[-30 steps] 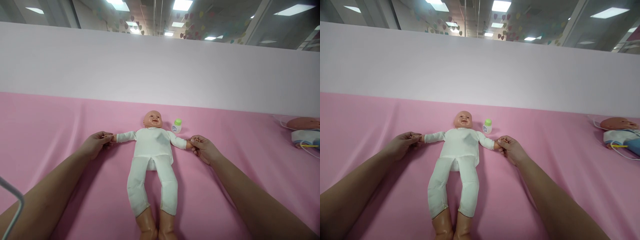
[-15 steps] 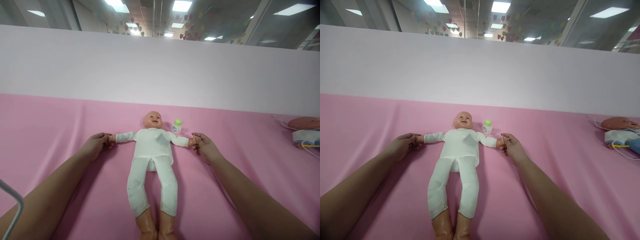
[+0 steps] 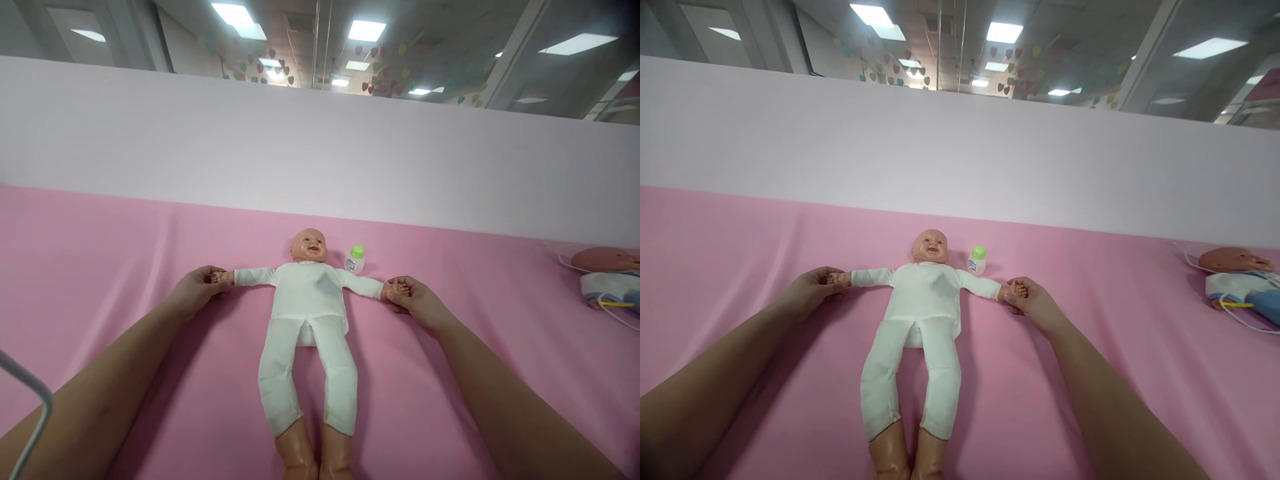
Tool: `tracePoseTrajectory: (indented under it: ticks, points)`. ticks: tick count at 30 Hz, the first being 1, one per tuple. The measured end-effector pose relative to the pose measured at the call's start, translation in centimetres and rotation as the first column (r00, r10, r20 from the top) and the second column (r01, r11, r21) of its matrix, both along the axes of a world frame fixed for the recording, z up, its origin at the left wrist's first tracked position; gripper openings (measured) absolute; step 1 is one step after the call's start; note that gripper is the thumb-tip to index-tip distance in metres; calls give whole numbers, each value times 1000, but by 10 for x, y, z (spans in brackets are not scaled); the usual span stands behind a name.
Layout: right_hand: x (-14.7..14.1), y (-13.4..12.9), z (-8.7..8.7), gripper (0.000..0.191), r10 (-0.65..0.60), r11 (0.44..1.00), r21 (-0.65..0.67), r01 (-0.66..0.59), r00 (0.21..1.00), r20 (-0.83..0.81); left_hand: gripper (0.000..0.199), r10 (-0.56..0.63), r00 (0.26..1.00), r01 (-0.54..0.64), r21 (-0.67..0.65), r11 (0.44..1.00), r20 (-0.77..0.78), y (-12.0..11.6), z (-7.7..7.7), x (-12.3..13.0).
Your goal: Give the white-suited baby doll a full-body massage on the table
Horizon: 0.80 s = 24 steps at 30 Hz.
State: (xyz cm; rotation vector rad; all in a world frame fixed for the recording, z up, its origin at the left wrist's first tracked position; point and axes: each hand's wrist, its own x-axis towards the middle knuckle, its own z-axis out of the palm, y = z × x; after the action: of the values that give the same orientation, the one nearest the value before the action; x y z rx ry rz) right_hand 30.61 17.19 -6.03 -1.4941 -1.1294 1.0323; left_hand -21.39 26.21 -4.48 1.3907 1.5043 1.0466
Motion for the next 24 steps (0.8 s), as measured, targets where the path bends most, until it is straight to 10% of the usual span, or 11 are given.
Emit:
tracePoseTrajectory:
  ticks: [7, 12, 18, 24]
  points:
    - [-11, 11, 9, 60, -178, 970, 137, 198, 973, -145, 63, 54, 981, -37, 97, 995, -186, -9, 24, 17]
    - [-56, 4, 47, 53, -241, 935, 312, 169, 948, 209, 54, 94, 948, 19, 349, 937, -305, -28, 53, 63]
    - [-121, -3, 57, 26, -81, 817, 501, -286, 803, 591, 20, -3, 741, 443, 486, 753, -672, -46, 55, 129]
    - [-145, 0, 35, 36, -141, 526, 449, -723, 446, 884, 21, -71, 589, 713, 476, 515, -805, -44, 35, 141]
